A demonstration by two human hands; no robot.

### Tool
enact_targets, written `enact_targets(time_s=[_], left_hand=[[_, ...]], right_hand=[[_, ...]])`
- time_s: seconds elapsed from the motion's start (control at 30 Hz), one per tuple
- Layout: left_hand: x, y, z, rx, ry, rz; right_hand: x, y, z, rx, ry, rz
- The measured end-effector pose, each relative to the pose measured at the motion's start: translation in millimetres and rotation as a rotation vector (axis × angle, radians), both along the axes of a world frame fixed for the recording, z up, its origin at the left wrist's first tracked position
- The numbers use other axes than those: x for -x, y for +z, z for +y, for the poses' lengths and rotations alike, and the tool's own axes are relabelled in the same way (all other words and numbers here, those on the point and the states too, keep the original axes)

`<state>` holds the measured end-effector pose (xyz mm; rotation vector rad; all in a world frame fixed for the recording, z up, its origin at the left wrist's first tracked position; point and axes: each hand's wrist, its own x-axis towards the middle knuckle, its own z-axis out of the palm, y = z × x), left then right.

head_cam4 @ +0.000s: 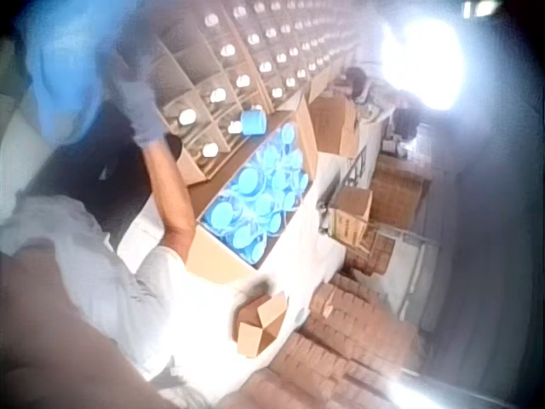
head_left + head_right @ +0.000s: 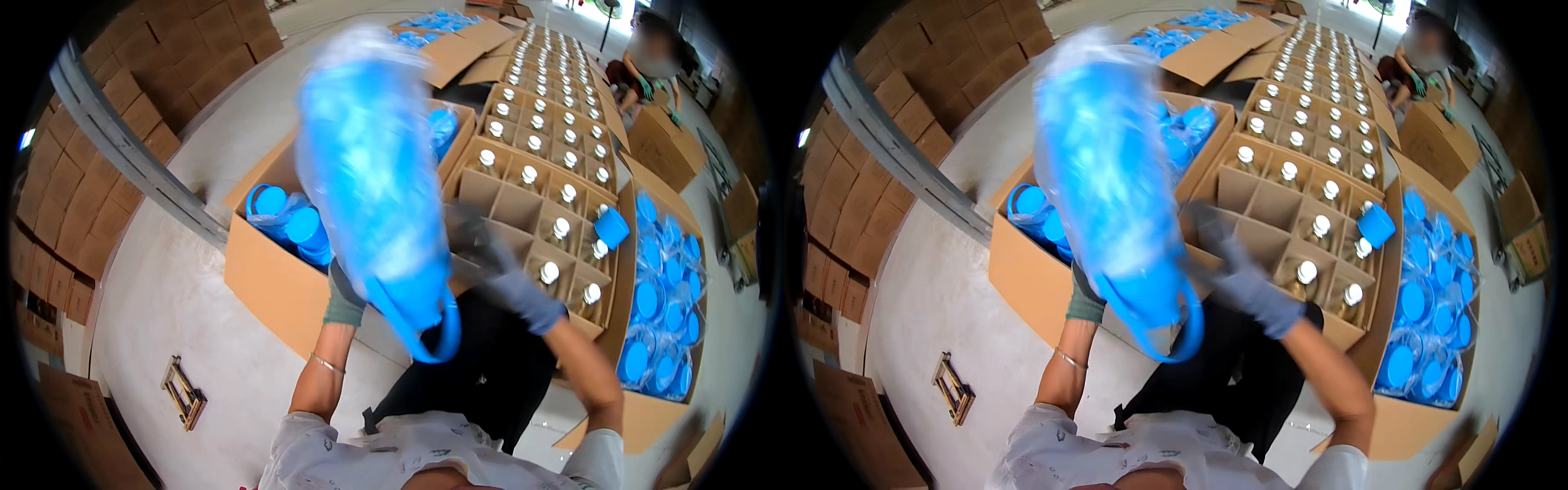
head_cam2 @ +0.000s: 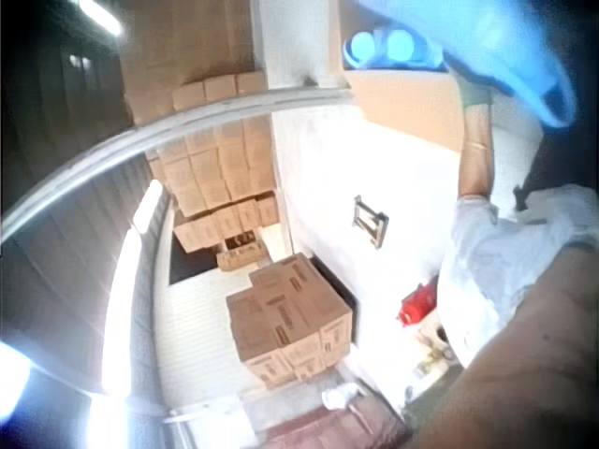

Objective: The person assembles blue water bottles by inserting stainless steel inner containers into blue plastic outer shells. They then screw on white caps and place the completed bottles into cardboard boxes. The process is repeated continuously in a warehouse setting.

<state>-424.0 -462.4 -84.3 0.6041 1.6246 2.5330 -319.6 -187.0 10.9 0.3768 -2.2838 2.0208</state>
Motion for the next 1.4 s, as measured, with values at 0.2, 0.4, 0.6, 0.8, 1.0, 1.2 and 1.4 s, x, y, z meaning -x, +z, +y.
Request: enact_targets(time_s=[0.2, 0.4, 0.6, 0.8, 1.0, 1.2, 1.4], left_hand=[[114.4, 26.0, -69.5, 0.773, 0.487, 0.748], [217.4, -19.9, -79.9, 0.748, 0.56, 0.158], [273.5, -91.6, -141.0, -0.319, 0.132, -0.542], [221.4, 19.0, -73.6, -0.199, 0.336, -0.415], [239.7, 54.8, -17.6, 0.607, 0.299, 0.058], [233.6, -19.8, 79.4, 1.462, 0.447, 0.091], [237.3, -14.0, 24.5, 1.539, 0.435, 0.087]], right_hand=[[88.5, 34.1, -94.3, -0.137, 0.168, 0.412], [85.3, -48.1, -58.0, -0.391, 0.152, 0.344], [51.8, -83.1, -34.3, -0.659, 0.007, 0.122], [37.3, -86.9, -34.4, -0.671, -0.13, 0.029], [41.4, -85.6, -46.6, -0.668, -0.126, 0.106], [32.7, -91.5, -35.7, -0.669, -0.248, 0.084], [22.8, -92.4, -25.7, -0.594, -0.257, 0.064]])
